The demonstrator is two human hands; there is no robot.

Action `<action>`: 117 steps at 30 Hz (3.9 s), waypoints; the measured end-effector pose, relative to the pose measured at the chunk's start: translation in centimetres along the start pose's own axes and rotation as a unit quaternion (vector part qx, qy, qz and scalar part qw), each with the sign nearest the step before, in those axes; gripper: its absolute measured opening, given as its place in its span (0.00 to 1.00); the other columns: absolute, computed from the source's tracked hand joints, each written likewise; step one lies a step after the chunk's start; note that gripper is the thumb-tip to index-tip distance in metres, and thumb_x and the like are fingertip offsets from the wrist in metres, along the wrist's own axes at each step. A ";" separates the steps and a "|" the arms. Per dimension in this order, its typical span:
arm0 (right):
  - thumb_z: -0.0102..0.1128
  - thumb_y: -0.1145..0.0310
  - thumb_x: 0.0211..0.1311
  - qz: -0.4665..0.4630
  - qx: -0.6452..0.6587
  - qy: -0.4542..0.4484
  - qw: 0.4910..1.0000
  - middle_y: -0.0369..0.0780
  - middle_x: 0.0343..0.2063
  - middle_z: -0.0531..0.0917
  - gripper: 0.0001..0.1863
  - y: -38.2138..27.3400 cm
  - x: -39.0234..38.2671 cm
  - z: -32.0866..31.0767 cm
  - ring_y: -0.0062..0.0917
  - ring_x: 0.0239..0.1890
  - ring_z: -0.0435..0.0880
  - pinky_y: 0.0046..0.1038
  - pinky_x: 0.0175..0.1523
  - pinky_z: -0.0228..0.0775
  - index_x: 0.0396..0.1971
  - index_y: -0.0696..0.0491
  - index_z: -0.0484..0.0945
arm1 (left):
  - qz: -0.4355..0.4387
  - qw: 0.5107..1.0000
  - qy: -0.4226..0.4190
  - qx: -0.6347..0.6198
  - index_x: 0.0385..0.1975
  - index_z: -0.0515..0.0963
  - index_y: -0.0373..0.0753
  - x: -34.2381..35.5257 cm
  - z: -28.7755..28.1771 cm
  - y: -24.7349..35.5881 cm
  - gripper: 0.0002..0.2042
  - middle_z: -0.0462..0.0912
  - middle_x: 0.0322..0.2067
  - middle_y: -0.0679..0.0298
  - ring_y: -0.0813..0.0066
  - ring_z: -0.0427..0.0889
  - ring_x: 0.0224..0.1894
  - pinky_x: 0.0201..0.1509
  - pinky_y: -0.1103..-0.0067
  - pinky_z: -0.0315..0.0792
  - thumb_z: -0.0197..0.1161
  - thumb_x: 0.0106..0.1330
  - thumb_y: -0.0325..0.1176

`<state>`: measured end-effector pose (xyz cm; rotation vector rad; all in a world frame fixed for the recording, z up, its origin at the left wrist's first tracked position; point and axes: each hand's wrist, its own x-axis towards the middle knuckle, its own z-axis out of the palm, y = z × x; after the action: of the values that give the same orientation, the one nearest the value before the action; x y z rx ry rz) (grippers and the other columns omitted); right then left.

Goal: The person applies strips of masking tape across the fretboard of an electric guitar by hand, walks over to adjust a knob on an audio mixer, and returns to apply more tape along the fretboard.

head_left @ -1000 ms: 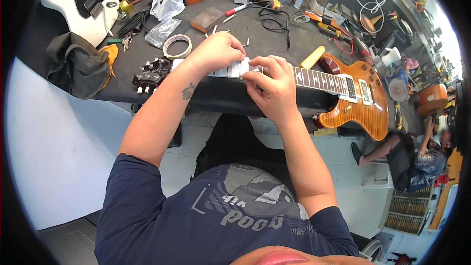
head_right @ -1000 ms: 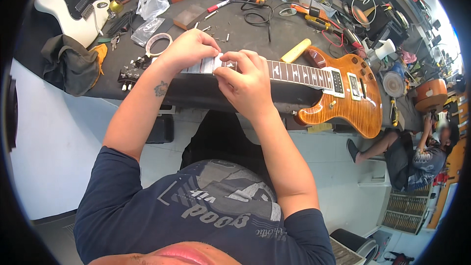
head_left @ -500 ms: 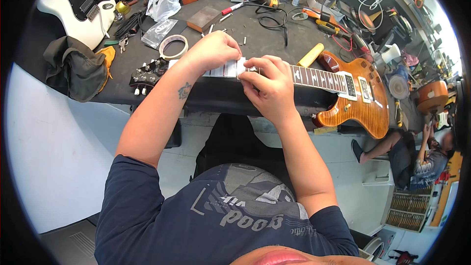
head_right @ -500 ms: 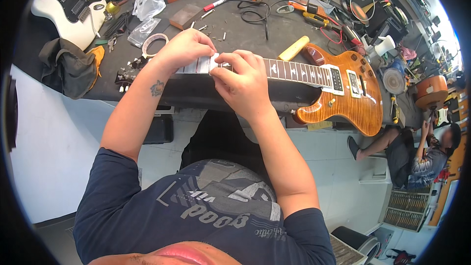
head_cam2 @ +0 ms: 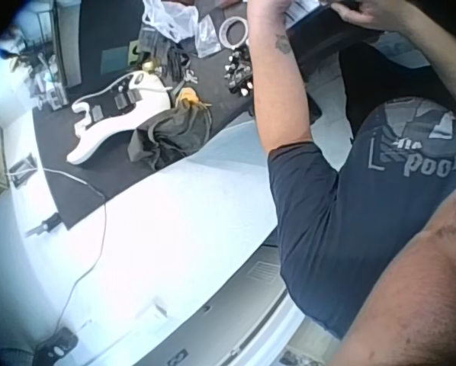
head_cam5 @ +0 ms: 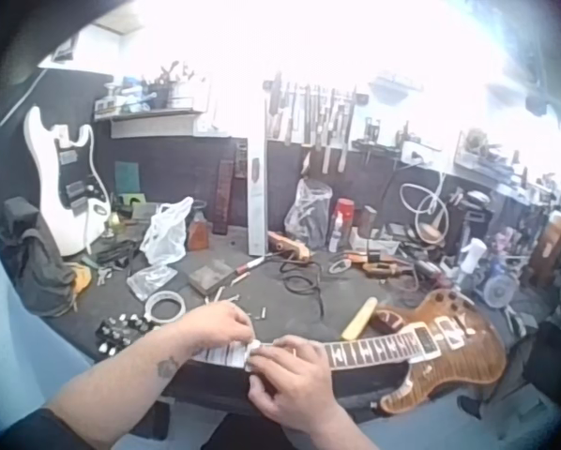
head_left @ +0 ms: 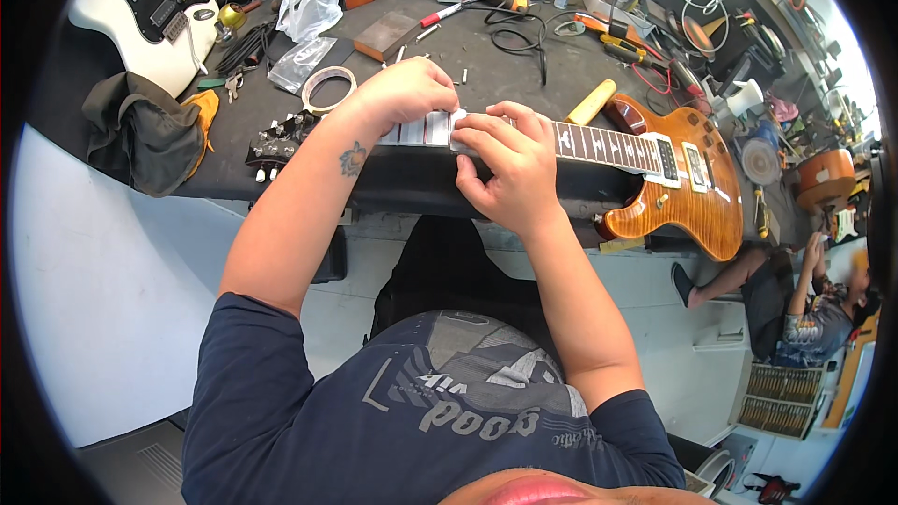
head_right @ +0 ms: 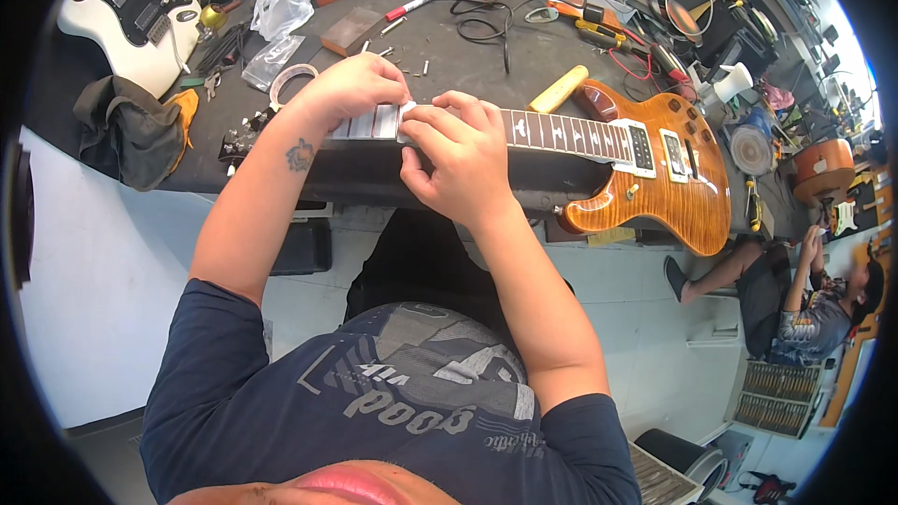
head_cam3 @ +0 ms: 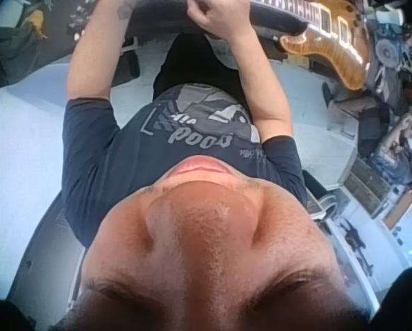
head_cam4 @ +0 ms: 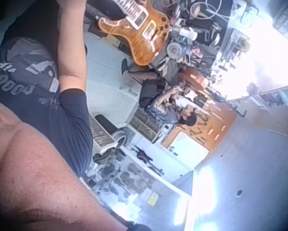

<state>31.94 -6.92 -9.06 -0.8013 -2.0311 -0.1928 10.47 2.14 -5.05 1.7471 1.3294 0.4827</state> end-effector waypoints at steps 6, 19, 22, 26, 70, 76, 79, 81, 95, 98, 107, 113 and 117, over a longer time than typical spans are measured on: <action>0.77 0.66 0.47 -0.017 -0.063 -0.093 0.994 0.38 0.61 0.82 0.21 0.0 1.3 -2.0 0.43 0.67 0.76 0.51 0.67 0.67 0.46 0.41 0.87 | 0.003 0.999 -0.027 -0.044 0.37 0.92 0.36 0.4 -0.3 -0.8 0.10 0.89 0.31 0.66 0.77 0.83 0.35 0.42 0.75 0.77 0.70 0.64 0.35; 0.78 0.61 0.49 -0.155 -0.038 -0.264 0.951 0.43 0.72 0.73 0.27 3.4 4.4 -4.8 0.46 0.73 0.71 0.52 0.74 0.63 0.54 0.35 0.87 | -0.013 1.000 -0.007 -0.004 0.37 0.92 0.36 -0.2 -0.3 0.3 0.11 0.88 0.31 0.67 0.77 0.83 0.37 0.45 0.72 0.76 0.70 0.64 0.36; 0.78 0.57 0.52 -0.170 -0.042 -0.272 0.946 0.43 0.72 0.73 0.26 4.2 5.2 -4.3 0.45 0.73 0.71 0.52 0.74 0.62 0.55 0.34 0.88 | -0.011 1.000 -0.006 -0.010 0.37 0.92 0.36 -0.4 -0.3 0.4 0.11 0.89 0.31 0.66 0.77 0.83 0.36 0.44 0.72 0.76 0.70 0.64 0.36; 0.73 0.47 0.62 -0.164 -0.046 -0.256 0.951 0.42 0.71 0.75 0.21 5.5 5.9 -3.6 0.42 0.74 0.70 0.52 0.74 0.60 0.56 0.33 0.88 | -0.021 0.999 -0.024 -0.009 0.36 0.92 0.36 -0.6 -0.6 0.8 0.11 0.88 0.31 0.66 0.76 0.84 0.36 0.44 0.73 0.76 0.69 0.64 0.36; 0.79 0.61 0.54 0.009 0.131 -0.028 0.991 0.40 0.38 0.83 0.16 -0.4 -7.4 0.1 0.40 0.45 0.83 0.41 0.51 0.80 0.32 0.53 0.80 | 0.141 0.982 -0.104 0.074 0.43 0.91 0.29 -0.8 -1.0 -2.1 0.15 0.87 0.27 0.69 0.83 0.79 0.32 0.37 0.75 0.75 0.76 0.72 0.39; 0.79 0.63 0.52 0.029 0.112 -0.030 0.993 0.42 0.36 0.85 0.15 -0.8 -6.6 -1.5 0.42 0.42 0.84 0.41 0.49 0.81 0.31 0.54 0.81 | 0.168 0.967 -0.141 0.129 0.49 0.91 0.30 -0.8 -0.7 1.1 0.22 0.93 0.37 0.61 0.77 0.87 0.41 0.49 0.73 0.80 0.84 0.59 0.39; 0.79 0.66 0.51 0.028 0.107 -0.041 0.993 0.42 0.36 0.85 0.14 -0.5 -6.3 -1.8 0.41 0.41 0.85 0.40 0.48 0.82 0.31 0.55 0.81 | 0.165 0.971 -0.097 0.141 0.47 0.90 0.29 -1.1 0.2 1.4 0.26 0.94 0.41 0.57 0.71 0.90 0.42 0.50 0.71 0.81 0.85 0.53 0.40; 0.79 0.66 0.51 0.024 0.116 -0.048 0.992 0.42 0.36 0.85 0.14 -0.4 -6.3 -1.3 0.41 0.41 0.84 0.39 0.48 0.82 0.31 0.55 0.82 | 0.151 0.974 -0.040 0.167 0.47 0.90 0.28 -2.3 1.0 1.3 0.25 0.94 0.44 0.55 0.65 0.91 0.45 0.52 0.69 0.82 0.83 0.51 0.39; 0.79 0.67 0.50 0.022 0.103 -0.048 0.993 0.41 0.34 0.85 0.14 -1.0 -6.0 -0.8 0.39 0.40 0.84 0.39 0.46 0.81 0.31 0.56 0.82 | 0.155 0.967 0.057 0.192 0.49 0.89 0.35 -5.5 2.2 2.3 0.24 0.91 0.41 0.50 0.48 0.91 0.47 0.58 0.61 0.84 0.81 0.53 0.38; 0.79 0.68 0.49 0.024 0.096 -0.057 0.993 0.41 0.34 0.85 0.14 -1.0 -6.1 -0.7 0.40 0.40 0.84 0.39 0.45 0.81 0.32 0.56 0.82 | 0.116 0.948 0.047 0.292 0.52 0.87 0.35 -6.0 2.2 4.2 0.25 0.92 0.39 0.50 0.48 0.92 0.45 0.57 0.61 0.84 0.82 0.54 0.37; 0.79 0.68 0.50 0.028 0.108 -0.042 0.993 0.41 0.34 0.85 0.14 -1.0 -6.2 -0.9 0.40 0.39 0.84 0.38 0.45 0.81 0.32 0.55 0.82 | 0.137 0.988 0.069 -0.010 0.74 0.77 0.36 -6.2 -4.7 -0.8 0.31 0.90 0.58 0.56 0.73 0.89 0.56 0.64 0.72 0.81 0.75 0.70 0.33; 0.77 0.68 0.51 0.037 0.107 -0.043 0.993 0.40 0.33 0.84 0.13 -0.9 -6.3 -0.8 0.39 0.39 0.84 0.37 0.45 0.81 0.31 0.55 0.81 | -0.090 0.925 0.018 0.370 0.50 0.93 0.37 -5.0 -12.8 -6.2 0.17 0.95 0.49 0.53 0.60 0.94 0.53 0.60 0.66 0.84 0.78 0.59 0.26; 0.77 0.68 0.52 0.032 0.103 -0.036 0.994 0.40 0.32 0.84 0.12 -0.9 -6.1 -0.8 0.39 0.39 0.84 0.37 0.45 0.81 0.30 0.55 0.81 | -0.074 0.939 0.000 0.336 0.47 0.94 0.36 -4.2 -12.9 -6.6 0.15 0.96 0.41 0.54 0.64 0.95 0.46 0.56 0.68 0.85 0.79 0.58 0.28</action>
<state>34.22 -10.83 -13.33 -0.7507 -2.0507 0.0814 -4.27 3.84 -2.53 2.1538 1.7397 -0.0832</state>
